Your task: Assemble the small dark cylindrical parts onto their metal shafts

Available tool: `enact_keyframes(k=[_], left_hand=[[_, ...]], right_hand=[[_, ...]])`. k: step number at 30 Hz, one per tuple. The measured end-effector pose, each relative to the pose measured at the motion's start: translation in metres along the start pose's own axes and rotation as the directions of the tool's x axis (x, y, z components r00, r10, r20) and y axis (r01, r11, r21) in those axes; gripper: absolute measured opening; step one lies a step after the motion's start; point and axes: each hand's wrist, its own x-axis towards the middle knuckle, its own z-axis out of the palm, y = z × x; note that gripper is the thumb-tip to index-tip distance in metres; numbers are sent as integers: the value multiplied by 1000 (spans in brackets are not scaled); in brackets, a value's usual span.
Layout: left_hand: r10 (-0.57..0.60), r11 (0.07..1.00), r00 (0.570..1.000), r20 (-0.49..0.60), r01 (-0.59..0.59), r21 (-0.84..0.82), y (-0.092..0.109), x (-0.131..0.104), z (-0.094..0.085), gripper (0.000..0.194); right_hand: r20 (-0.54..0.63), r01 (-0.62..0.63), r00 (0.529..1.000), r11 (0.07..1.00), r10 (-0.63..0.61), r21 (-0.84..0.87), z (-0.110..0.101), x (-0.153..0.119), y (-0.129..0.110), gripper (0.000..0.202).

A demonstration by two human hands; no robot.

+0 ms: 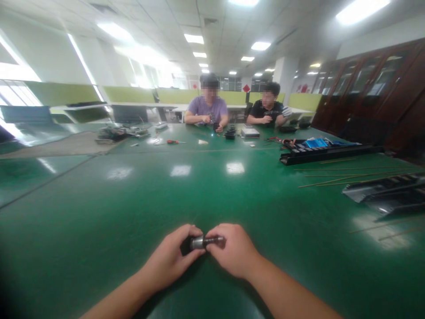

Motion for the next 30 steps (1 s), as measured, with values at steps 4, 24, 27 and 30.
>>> enact_keyframes(k=[4, 24, 27, 30], left_hand=[[-3, 1000, 1000, -4, 3, -8, 0, -1, 1, 15], [10, 1000, 1000, 10, -11, 29, 4, -1, -2, 18], [1, 1000, 1000, 13, -1, 27, 6, -1, -3, 17], [-14, 1000, 1000, 8, 13, 24, 7, 0, -2, 16]], right_hand=[[9, -7, 1000, 1000, 7, 4, -1, 0, -2, 16], [28, 15, 1000, 999, -14, -39, -1, 0, -4, 14], [24, 28, 999, 998, -27, -49, -2, 0, -4, 14], [29, 35, 999, 997, -33, -65, -3, 0, -3, 12]])
